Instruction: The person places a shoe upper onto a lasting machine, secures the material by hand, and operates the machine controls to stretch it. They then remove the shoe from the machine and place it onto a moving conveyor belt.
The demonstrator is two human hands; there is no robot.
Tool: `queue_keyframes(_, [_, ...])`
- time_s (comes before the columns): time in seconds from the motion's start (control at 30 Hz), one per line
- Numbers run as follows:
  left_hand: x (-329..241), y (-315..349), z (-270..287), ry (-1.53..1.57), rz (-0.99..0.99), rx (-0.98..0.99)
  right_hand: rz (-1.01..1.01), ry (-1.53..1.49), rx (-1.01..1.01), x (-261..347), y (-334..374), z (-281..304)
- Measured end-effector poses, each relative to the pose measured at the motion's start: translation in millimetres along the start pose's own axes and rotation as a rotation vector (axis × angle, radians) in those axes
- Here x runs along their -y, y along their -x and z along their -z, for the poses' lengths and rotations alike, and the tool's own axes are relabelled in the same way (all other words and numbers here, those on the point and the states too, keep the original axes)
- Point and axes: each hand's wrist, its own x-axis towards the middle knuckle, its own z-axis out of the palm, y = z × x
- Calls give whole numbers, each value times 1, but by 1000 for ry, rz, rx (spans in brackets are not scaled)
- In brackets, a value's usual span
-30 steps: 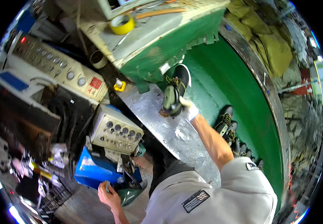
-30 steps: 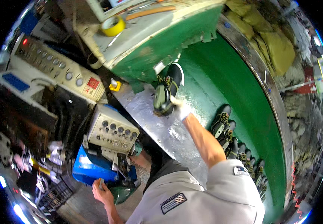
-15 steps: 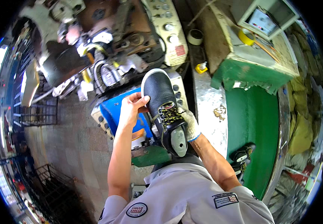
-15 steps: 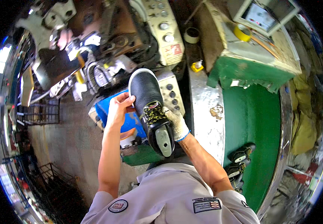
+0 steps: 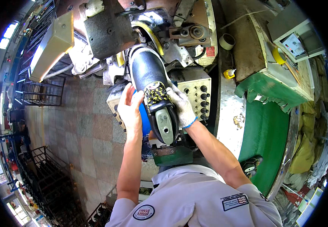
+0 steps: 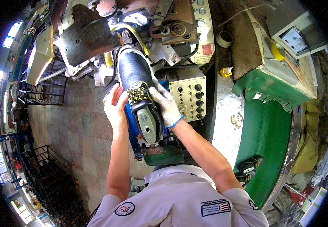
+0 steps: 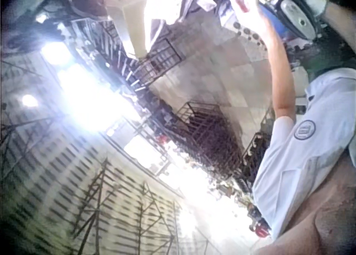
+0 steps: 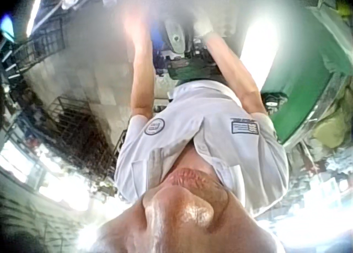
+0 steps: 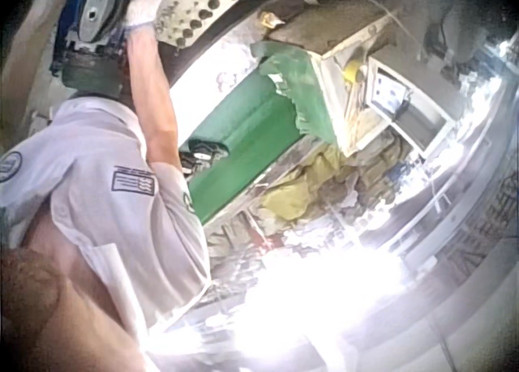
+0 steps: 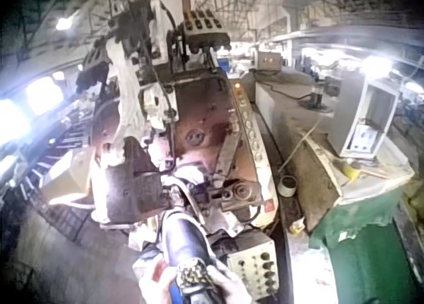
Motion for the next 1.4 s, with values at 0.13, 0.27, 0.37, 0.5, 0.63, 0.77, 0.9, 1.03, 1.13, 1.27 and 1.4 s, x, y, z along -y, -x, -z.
queue_keyframes(0.13, [9,-13,-3,55,106,34,36,4,-58,-12,-30,-5])
queue_keyframes(0.27, [21,-2,-10,319,582,93,47,134,-144,-30,-39,7])
queue_keyframes(0.37, [22,-3,-10,420,620,167,65,158,-137,-29,-39,3])
queue_keyframes(0.5, [26,-19,-1,319,583,203,102,118,-166,-34,-47,1])
queue_keyframes(0.63, [22,-24,0,249,596,172,52,-44,-203,-42,-50,-4])
queue_keyframes(0.77, [11,-19,-8,177,559,169,38,-113,-187,-45,-50,4])
queue_keyframes(0.9, [24,-20,-1,103,501,172,55,-32,-163,-44,-52,2])
queue_keyframes(1.03, [40,-20,-4,66,387,157,85,72,-152,-47,-55,13])
queue_keyframes(1.13, [51,-25,-1,63,297,143,113,94,-193,-56,-57,9])
queue_keyframes(1.27, [52,-27,3,38,297,175,112,100,-185,-62,-62,12])
queue_keyframes(1.4, [55,-31,3,125,288,158,166,175,-198,-53,-60,5])
